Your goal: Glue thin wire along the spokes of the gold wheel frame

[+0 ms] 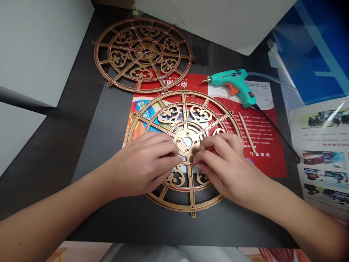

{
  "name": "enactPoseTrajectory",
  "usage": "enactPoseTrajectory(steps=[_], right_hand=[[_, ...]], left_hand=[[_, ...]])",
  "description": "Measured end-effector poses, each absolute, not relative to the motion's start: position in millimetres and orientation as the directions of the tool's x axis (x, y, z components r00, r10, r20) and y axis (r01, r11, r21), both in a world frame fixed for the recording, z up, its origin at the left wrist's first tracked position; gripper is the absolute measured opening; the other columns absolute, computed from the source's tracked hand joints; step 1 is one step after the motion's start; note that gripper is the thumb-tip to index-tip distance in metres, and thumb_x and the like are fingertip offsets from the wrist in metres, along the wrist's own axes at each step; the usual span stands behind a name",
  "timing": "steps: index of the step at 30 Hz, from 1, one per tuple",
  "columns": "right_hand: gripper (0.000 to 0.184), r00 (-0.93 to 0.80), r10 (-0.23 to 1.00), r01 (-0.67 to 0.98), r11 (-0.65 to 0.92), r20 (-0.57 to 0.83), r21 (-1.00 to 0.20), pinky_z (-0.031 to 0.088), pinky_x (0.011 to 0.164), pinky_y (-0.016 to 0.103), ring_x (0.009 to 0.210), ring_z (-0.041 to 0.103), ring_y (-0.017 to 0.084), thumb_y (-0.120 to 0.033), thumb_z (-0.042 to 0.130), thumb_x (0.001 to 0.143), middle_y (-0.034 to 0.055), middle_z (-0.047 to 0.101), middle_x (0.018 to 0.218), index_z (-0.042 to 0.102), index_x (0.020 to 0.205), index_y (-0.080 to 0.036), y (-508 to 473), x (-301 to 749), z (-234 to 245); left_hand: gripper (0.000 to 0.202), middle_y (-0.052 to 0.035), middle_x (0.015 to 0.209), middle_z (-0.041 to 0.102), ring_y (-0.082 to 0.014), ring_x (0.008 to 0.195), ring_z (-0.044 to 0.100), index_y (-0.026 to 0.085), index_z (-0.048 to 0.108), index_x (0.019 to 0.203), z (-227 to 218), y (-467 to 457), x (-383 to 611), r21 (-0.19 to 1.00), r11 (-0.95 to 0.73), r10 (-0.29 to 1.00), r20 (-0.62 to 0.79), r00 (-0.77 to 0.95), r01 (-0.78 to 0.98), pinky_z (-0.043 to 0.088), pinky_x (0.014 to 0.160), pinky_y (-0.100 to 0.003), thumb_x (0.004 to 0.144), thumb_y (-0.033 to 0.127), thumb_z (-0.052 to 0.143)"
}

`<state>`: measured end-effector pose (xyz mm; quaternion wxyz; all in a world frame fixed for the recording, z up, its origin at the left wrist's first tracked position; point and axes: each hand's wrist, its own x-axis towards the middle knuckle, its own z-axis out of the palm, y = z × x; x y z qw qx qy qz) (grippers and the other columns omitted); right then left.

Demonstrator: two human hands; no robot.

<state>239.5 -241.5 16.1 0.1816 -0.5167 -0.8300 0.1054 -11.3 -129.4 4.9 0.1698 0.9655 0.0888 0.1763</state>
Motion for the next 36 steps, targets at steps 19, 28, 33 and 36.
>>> enactPoseTrajectory(steps=[19, 28, 33, 36], right_hand=[[0.011, -0.435, 0.898, 0.738, 0.401, 0.072, -0.542, 0.030, 0.091, 0.039, 0.101, 0.059, 0.021, -0.021, 0.062, 0.111, 0.0004, 0.078, 0.104, 0.073, 0.113, -0.021, -234.0, 249.0, 26.7], [0.022, -0.432, 0.902, 0.755, 0.358, -0.007, -0.549, 0.030, 0.089, 0.040, 0.097, 0.053, 0.022, -0.017, 0.052, 0.113, 0.0037, 0.075, 0.102, 0.072, 0.103, -0.019, -232.5, 248.9, 30.7], [0.019, -0.427, 0.904, 0.765, 0.344, -0.029, -0.545, 0.030, 0.090, 0.040, 0.099, 0.052, 0.022, -0.016, 0.055, 0.111, 0.0036, 0.074, 0.103, 0.072, 0.103, -0.020, -231.1, 245.3, 30.6], [0.024, -0.445, 0.895, 0.772, 0.407, 0.042, -0.488, 0.029, 0.090, 0.041, 0.100, 0.052, 0.023, -0.010, 0.053, 0.108, 0.0043, 0.075, 0.108, 0.074, 0.106, -0.022, -231.1, 244.5, 26.9]], left_hand=[[0.023, -0.0050, 0.103, 0.076, -0.0248, 0.099, 0.066, 0.019, 0.072, 0.119, 6.9, -128.8, -11.8, 0.317, -0.946, 0.164, 0.292, 0.942, 0.066, 0.047, 0.083, -0.040, 0.105, 0.014, 0.054], [0.023, -0.0032, 0.105, 0.078, -0.0235, 0.103, 0.066, 0.020, 0.071, 0.121, 5.5, -129.1, -13.2, 0.314, -0.946, 0.172, 0.282, 0.944, 0.079, 0.050, 0.084, -0.039, 0.105, 0.013, 0.057], [0.022, -0.0040, 0.104, 0.077, -0.0248, 0.102, 0.064, 0.021, 0.071, 0.120, 3.9, -129.1, -13.9, 0.304, -0.950, 0.166, 0.294, 0.941, 0.073, 0.048, 0.084, -0.041, 0.106, 0.016, 0.054], [0.024, -0.0044, 0.104, 0.076, -0.0246, 0.102, 0.064, 0.021, 0.071, 0.118, 5.8, -129.0, -12.3, 0.289, -0.954, 0.157, 0.266, 0.951, 0.076, 0.047, 0.083, -0.040, 0.107, 0.016, 0.050]])
